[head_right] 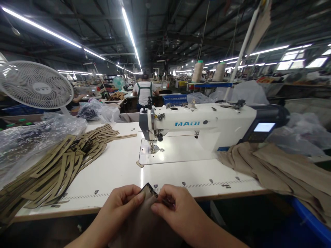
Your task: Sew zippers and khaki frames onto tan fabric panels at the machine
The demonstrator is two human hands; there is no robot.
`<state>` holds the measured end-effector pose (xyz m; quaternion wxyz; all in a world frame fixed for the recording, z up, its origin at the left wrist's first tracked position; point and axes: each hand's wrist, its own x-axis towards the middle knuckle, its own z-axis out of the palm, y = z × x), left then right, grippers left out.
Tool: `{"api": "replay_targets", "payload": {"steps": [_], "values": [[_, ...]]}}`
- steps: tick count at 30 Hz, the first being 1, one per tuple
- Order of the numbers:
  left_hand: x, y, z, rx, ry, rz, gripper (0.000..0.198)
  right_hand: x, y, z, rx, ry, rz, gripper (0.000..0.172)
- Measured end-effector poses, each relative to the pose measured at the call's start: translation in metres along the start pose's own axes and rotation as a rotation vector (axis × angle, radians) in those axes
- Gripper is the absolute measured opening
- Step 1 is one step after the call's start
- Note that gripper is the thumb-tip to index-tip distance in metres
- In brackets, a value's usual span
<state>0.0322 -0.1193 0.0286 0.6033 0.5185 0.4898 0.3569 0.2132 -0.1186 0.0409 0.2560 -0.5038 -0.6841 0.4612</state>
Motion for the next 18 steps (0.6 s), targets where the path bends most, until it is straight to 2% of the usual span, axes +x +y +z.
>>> {"api": "replay_targets", "payload": {"steps": [3,7,11,18], "values": [[-0.0014,-0.0015,0.0032,0.005,-0.029,0.033,0.047,0.0010,-0.0001,0.0011,0.011,-0.014,-0.006,0.014],[-0.0028,-0.0021,0.0060,0.087,0.017,0.105,0.046,0.0030,0.0027,0.0016,-0.045,0.007,-0.052,0.015],[-0.0024,-0.0013,0.0055,0.033,0.010,0.077,0.046,0.0056,0.0037,-0.0003,-0.145,0.055,-0.089,0.016],[0.0000,-0.0059,0.0032,-0.032,-0.037,0.076,0.043,0.0088,0.0027,-0.0006,-0.168,0.055,-0.106,0.014]]}}
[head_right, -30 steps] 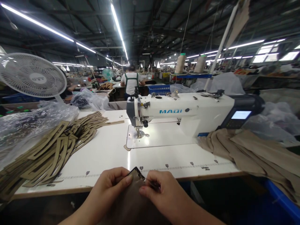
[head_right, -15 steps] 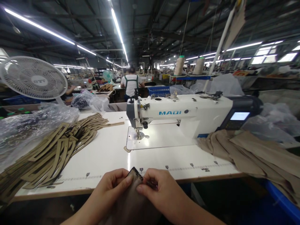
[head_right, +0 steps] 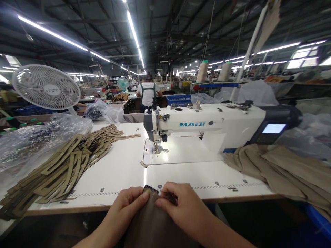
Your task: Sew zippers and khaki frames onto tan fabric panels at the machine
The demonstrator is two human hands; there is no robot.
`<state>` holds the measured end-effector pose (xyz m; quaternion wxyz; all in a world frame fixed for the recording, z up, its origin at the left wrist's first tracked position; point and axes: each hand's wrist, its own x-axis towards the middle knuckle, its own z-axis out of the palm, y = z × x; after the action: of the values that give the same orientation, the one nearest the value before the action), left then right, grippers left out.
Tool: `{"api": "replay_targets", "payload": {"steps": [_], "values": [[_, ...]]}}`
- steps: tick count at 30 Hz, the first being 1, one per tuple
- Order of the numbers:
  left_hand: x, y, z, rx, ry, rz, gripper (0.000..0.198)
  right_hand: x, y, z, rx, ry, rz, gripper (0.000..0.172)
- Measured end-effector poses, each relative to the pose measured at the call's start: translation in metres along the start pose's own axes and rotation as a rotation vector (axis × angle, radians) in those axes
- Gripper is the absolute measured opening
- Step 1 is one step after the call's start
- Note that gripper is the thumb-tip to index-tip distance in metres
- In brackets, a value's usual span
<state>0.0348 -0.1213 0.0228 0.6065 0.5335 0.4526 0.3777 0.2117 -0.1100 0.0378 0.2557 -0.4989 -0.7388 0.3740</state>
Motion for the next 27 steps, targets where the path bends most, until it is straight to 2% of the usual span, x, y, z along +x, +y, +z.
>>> {"api": "replay_targets", "payload": {"steps": [4,8,10,14,17,22,25,27], "values": [[0.003,0.000,0.004,0.069,-0.025,0.029,0.045,0.005,-0.009,-0.003,0.021,0.004,-0.032,0.016],[-0.002,0.005,-0.004,-0.015,-0.055,-0.070,0.052,0.010,-0.005,-0.016,0.088,0.030,-0.052,0.021],[-0.009,0.004,-0.015,-0.108,-0.040,-0.122,0.050,0.011,0.007,-0.024,0.190,0.122,0.029,0.027],[-0.025,-0.007,-0.033,-0.300,0.062,-0.166,0.043,0.006,0.035,-0.029,0.468,0.285,0.269,0.041],[-0.033,-0.014,-0.037,-0.364,0.109,-0.129,0.038,0.000,0.050,-0.023,0.568,0.329,0.316,0.043],[-0.037,-0.014,-0.034,-0.353,0.172,-0.072,0.035,-0.010,0.054,-0.009,0.516,0.330,0.328,0.041],[-0.037,-0.012,-0.034,-0.297,0.204,-0.070,0.039,-0.015,0.055,-0.008,0.432,0.333,0.331,0.042],[-0.037,-0.011,-0.034,-0.268,0.217,-0.073,0.042,-0.016,0.059,-0.010,0.376,0.286,0.346,0.043]]}}
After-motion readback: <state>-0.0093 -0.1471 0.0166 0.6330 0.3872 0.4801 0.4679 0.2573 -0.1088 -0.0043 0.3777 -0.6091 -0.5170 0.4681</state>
